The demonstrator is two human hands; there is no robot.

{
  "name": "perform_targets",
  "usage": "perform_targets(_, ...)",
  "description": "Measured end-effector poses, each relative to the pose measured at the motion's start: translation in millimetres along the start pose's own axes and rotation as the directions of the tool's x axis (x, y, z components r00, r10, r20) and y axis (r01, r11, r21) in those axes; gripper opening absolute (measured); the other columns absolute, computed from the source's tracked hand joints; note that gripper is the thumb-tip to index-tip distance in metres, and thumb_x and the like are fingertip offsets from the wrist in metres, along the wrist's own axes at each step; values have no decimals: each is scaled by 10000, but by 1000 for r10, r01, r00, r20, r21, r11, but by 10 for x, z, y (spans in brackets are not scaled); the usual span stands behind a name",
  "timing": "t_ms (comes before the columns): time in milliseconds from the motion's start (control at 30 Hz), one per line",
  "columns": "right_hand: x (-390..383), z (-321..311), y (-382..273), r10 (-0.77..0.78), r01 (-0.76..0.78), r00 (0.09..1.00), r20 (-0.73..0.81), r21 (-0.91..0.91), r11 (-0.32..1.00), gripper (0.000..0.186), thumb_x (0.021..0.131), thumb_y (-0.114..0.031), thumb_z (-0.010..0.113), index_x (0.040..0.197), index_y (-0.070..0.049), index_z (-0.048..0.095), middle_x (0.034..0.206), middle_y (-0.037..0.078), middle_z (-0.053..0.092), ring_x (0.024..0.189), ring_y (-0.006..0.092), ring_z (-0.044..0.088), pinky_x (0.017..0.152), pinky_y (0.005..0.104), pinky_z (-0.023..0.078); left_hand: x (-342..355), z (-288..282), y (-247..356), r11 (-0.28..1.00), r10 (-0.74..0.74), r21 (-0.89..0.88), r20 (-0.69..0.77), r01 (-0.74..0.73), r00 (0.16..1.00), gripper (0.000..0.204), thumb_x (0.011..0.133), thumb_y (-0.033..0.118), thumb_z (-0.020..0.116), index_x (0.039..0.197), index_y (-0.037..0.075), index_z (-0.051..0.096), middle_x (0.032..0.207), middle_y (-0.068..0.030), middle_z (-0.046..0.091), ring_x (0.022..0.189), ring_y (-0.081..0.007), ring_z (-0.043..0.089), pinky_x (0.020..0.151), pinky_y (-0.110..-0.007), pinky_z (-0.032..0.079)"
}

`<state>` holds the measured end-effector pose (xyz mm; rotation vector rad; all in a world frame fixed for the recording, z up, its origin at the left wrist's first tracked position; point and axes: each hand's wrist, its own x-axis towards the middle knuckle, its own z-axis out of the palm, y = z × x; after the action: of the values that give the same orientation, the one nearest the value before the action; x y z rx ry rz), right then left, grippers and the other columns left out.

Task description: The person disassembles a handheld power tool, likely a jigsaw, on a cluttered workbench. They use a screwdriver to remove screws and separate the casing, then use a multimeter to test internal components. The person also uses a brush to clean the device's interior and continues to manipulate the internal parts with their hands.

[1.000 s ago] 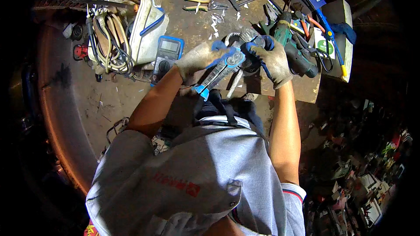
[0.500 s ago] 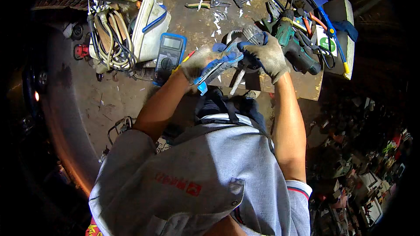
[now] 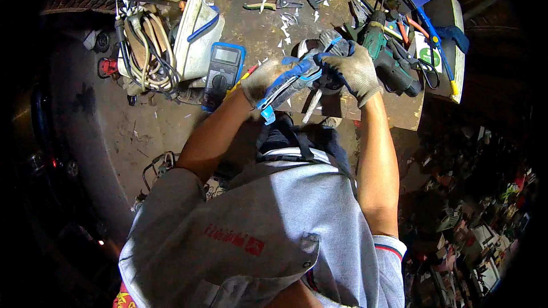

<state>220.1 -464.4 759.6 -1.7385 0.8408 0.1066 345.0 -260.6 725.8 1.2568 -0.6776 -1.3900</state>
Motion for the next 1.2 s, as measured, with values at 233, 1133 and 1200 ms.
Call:
perform_targets(233,-165,-31,-139,-72,71,997,19,51,996,338,732,-166,792,969,28,650,835,91,698,723,130,645,677,286,529,-40,103,71,966,-160,-214,-51,146,986,375,925,176,635,1240,-20,576,1229,-98,627,1083,-139,617,934,-261,497)
perform_targets(1133,-209,-76,-84,-29,-13,992,125,325,946,426,739,-31,778,1121,33,600,950,66,691,818,132,640,731,275,534,196,-118,328,851,51,516,103,-97,993,543,914,370,640,1328,39,529,1129,-150,663,1055,-207,605,921,-331,464)
perform_targets(1200,-92,-7,68,-98,90,995,30,198,976,421,741,-41,776,1115,42,600,955,70,693,818,136,641,733,281,534,281,-158,291,876,58,469,134,-115,989,490,889,322,680,1257,18,571,1092,-129,668,1019,-185,595,903,-329,468)
